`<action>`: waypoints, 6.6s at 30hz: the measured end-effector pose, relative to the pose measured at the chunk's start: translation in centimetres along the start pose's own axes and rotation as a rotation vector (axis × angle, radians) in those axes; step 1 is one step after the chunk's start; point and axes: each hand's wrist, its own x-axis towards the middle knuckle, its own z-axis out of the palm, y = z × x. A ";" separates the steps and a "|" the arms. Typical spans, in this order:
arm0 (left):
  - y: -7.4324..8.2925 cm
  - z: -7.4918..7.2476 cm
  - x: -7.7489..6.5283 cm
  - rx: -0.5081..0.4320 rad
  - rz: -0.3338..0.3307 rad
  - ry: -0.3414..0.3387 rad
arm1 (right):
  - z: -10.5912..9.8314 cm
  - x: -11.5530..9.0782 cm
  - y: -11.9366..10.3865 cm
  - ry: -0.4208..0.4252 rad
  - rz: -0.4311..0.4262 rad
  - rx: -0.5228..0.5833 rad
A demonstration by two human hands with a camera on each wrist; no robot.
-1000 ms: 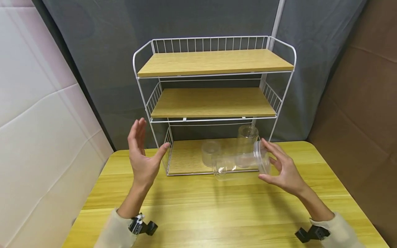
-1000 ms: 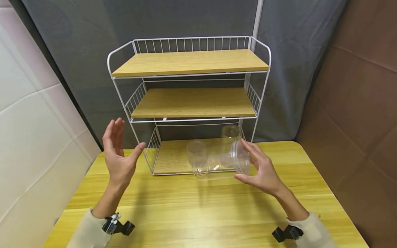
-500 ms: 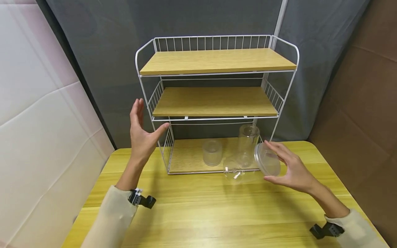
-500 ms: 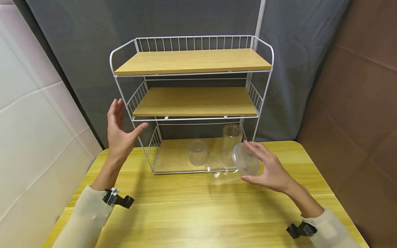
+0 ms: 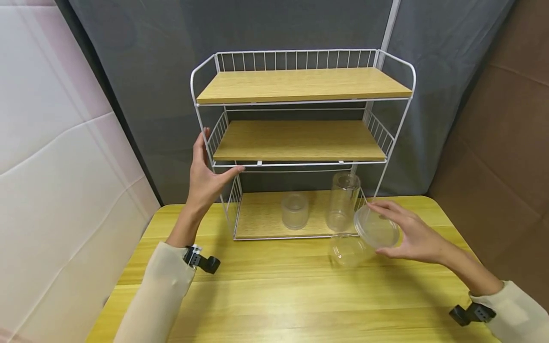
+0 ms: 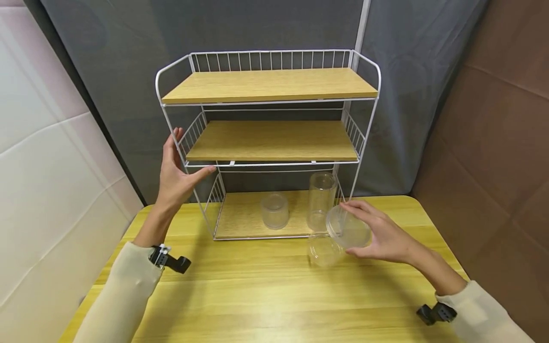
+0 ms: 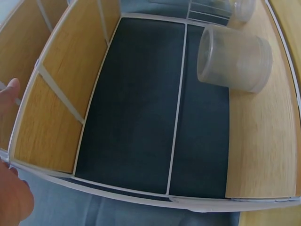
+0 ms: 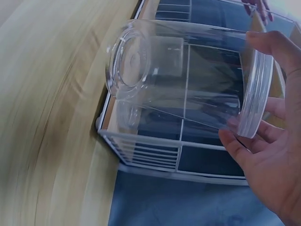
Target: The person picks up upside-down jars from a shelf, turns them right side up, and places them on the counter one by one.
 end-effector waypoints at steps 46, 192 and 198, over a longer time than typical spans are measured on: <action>-2.0 0.4 1.0 -0.008 0.029 -0.017 | -0.4 -2.2 2.2 -0.138 -0.002 -0.127; -3.8 11.1 -13.3 -0.697 -0.134 -0.215 | 3.3 6.8 -8.1 0.610 0.427 1.274; -3.4 11.0 -13.3 -0.789 -0.120 -0.154 | 4.8 6.5 -8.0 0.565 0.474 1.312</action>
